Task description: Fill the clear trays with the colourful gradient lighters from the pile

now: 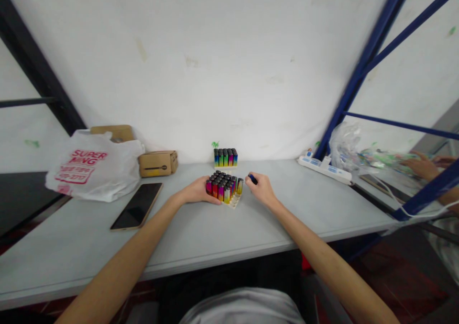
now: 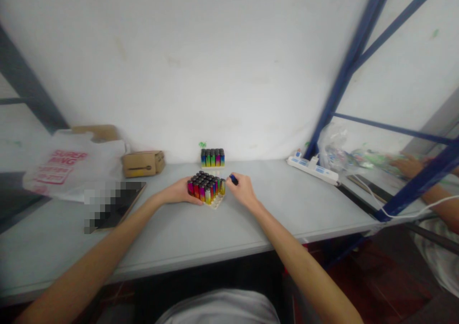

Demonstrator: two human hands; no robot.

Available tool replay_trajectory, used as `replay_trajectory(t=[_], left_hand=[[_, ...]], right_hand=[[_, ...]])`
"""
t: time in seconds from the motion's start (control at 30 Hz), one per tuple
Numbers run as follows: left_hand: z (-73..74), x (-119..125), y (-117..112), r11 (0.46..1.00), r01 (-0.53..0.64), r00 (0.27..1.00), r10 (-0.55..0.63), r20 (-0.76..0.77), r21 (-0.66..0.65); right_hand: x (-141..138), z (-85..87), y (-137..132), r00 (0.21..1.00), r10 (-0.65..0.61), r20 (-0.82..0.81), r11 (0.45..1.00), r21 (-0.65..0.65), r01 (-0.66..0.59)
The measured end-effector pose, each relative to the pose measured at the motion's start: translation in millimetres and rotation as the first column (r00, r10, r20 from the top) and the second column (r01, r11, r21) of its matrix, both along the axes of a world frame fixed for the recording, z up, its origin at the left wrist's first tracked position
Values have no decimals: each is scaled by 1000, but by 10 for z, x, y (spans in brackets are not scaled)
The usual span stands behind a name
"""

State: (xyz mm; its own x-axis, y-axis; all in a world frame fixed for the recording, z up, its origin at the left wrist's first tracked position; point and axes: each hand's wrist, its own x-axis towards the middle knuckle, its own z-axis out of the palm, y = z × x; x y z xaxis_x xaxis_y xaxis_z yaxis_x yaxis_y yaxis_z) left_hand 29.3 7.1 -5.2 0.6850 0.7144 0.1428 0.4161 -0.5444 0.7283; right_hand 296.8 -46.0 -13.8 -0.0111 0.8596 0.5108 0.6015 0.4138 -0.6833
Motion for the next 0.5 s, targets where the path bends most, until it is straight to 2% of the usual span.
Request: replay_trajectory(t=[0.17,0.33,0.43,0.5], left_hand=[[34,11,-26,1000,6,1000,-6,7,4],[15,0,-22,1000,-24,1000,24,1,-12],[-1,-8,-9,999,-54,999,54,0,-2],[2,-7,-3,998,-55,998,55,-16,10]], right_hand=[[11,8,3,999,28,43,1000,12,-29],[41,57,-19,975,2,221,975,218,-51],[80,72,-61,959,8,283,984,166,-57],[100,74,-96,951,63,304,992,89,-94]])
